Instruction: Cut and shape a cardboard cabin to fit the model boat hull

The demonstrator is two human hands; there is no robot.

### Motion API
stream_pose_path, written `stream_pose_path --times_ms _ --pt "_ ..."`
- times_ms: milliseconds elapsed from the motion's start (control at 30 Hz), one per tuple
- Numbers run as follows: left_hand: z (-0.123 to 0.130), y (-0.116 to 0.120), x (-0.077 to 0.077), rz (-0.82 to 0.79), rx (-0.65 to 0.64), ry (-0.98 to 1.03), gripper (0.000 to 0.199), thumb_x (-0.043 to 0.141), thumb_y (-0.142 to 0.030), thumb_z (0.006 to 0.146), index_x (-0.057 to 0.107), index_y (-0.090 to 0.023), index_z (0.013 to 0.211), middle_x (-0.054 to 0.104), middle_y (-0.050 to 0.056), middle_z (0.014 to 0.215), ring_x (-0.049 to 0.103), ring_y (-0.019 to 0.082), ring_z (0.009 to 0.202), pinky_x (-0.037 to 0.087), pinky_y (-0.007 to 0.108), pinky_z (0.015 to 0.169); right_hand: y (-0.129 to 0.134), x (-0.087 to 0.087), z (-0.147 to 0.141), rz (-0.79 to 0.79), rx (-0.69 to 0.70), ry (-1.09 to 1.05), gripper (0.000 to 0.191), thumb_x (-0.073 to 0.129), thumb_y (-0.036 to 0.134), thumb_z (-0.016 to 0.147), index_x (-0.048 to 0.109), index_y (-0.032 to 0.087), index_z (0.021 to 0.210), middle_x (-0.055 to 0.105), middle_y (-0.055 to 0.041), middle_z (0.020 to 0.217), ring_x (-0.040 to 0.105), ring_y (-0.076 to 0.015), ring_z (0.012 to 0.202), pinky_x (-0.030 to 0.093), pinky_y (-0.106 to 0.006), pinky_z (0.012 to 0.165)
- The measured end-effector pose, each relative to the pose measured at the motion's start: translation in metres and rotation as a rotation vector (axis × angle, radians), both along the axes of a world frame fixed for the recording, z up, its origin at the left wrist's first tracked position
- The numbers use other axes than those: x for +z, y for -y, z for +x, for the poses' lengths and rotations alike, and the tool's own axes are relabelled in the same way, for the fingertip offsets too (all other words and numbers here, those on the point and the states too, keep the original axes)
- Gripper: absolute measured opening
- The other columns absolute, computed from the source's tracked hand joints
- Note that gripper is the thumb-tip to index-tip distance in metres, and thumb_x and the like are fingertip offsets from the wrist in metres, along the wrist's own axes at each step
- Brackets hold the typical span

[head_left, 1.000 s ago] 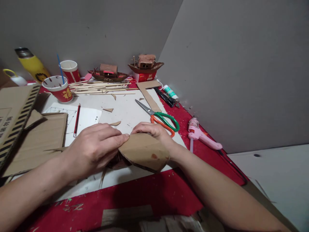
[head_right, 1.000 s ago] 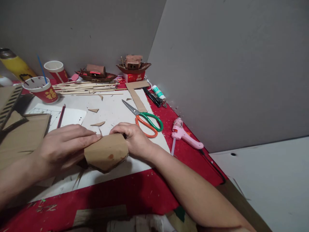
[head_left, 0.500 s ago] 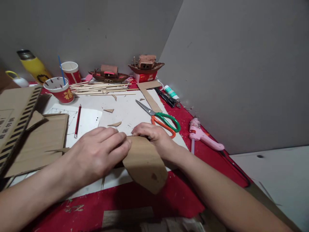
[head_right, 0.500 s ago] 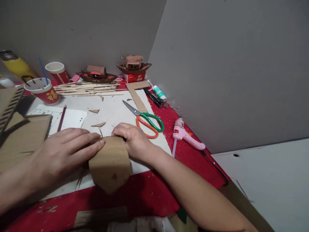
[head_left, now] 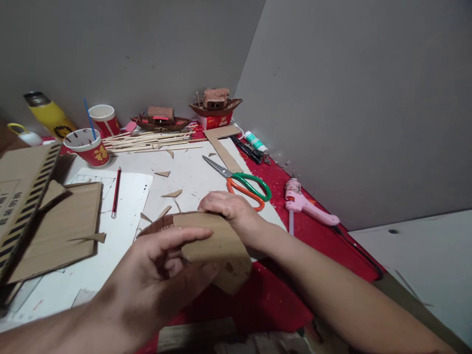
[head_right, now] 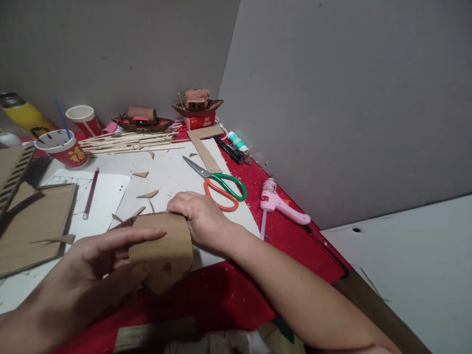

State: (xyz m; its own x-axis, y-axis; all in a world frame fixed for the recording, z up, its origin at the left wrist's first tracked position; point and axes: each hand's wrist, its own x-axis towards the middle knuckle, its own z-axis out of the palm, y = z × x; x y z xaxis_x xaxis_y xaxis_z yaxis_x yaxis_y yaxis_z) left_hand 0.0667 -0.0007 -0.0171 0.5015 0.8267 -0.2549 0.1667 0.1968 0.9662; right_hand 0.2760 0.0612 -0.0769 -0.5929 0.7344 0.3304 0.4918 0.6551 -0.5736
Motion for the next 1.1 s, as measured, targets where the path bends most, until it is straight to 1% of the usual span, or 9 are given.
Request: stream_pose_path --times_ms 133,233,400,467,633,767,833,967,1100 --pt "0.001 -0.001 -0.005 -0.278 0.059 0.097 0.043 0.077 -0.039 0.074 0.065 -0.020 0.111 0.048 -0.007 0.047 0.040 0.006 0.038 0.029 0.015 0.038 0.002 0.003 -0.001 0.006 -0.011 0.008 0.011 0.060 0.006 0.079 0.063 0.017 0.077 0.063 -0.0033 0.077 0.058 -0.0174 0.074 0.043 -0.027 0.068" --pt "-0.004 -0.006 -0.005 -0.297 0.069 0.152 0.037 0.079 -0.031 0.073 0.066 -0.022 0.106 0.042 -0.011 0.044 0.035 0.003 0.037 0.031 0.013 0.039 0.003 0.005 -0.002 -0.002 -0.013 0.018 0.014 0.059 0.003 0.077 0.062 0.017 0.076 0.064 -0.0035 0.078 0.058 -0.0171 0.075 0.043 -0.026 0.069" --pt "-0.009 -0.018 -0.008 -0.187 0.066 0.126 0.027 0.077 -0.025 0.075 0.069 -0.022 0.100 0.068 -0.002 0.070 0.057 0.008 0.053 0.041 0.014 0.046 0.003 0.006 -0.002 -0.012 -0.011 0.012 0.017 0.054 0.002 0.078 0.062 0.016 0.075 0.063 -0.0037 0.077 0.057 -0.0165 0.073 0.042 -0.026 0.067" --pt "-0.011 -0.022 -0.008 -0.075 0.048 0.074 0.026 0.075 -0.025 0.076 0.070 -0.022 0.101 0.073 0.003 0.088 0.065 0.014 0.065 0.047 0.018 0.050 0.003 0.005 -0.002 -0.017 -0.004 0.001 0.017 0.053 0.003 0.079 0.063 0.017 0.076 0.064 -0.0040 0.078 0.057 -0.0165 0.074 0.042 -0.026 0.068" --pt "-0.015 -0.032 -0.010 0.393 -0.046 -0.132 0.023 0.066 -0.015 0.081 0.074 -0.022 0.101 0.075 0.003 0.106 0.070 0.018 0.082 0.055 0.023 0.063 0.002 0.004 0.000 -0.021 0.009 -0.021 0.015 0.053 0.006 0.080 0.063 0.016 0.076 0.064 -0.0052 0.077 0.057 -0.0169 0.073 0.043 -0.026 0.067" --pt "-0.019 -0.037 -0.021 0.839 -0.150 -0.241 0.039 0.060 -0.010 0.086 0.062 -0.021 0.123 0.073 0.006 0.116 0.070 0.018 0.098 0.055 0.026 0.084 0.002 0.004 0.001 -0.013 0.034 -0.018 0.015 0.052 0.004 0.080 0.063 0.015 0.078 0.064 -0.0069 0.079 0.057 -0.0176 0.074 0.043 -0.027 0.068" --pt "-0.021 -0.038 -0.027 1.009 -0.192 -0.321 0.042 0.056 -0.011 0.089 0.055 -0.019 0.130 0.073 0.007 0.114 0.070 0.017 0.094 0.055 0.027 0.081 0.001 0.003 0.001 0.001 0.036 -0.023 0.015 0.051 0.005 0.081 0.062 0.015 0.078 0.063 -0.0063 0.077 0.057 -0.0171 0.073 0.043 -0.027 0.066" --pt "-0.024 -0.036 -0.037 1.188 -0.238 -0.464 0.030 0.051 -0.017 0.092 0.057 -0.017 0.122 0.071 0.005 0.084 0.064 0.016 0.067 0.049 0.024 0.056 0.001 0.001 0.001 0.022 0.026 -0.017 0.016 0.052 0.009 0.087 0.060 0.016 0.075 0.062 -0.0050 0.075 0.057 -0.0163 0.071 0.043 -0.026 0.065" --pt "-0.025 -0.033 -0.043 1.306 -0.218 -0.482 0.028 0.052 -0.017 0.092 0.055 -0.017 0.120 0.066 0.003 0.076 0.058 0.016 0.062 0.044 0.025 0.055 0.001 0.002 0.002 0.025 0.035 0.020 0.015 0.053 0.010 0.089 0.061 0.016 0.079 0.065 -0.0063 0.078 0.058 -0.0174 0.074 0.045 -0.027 0.068"
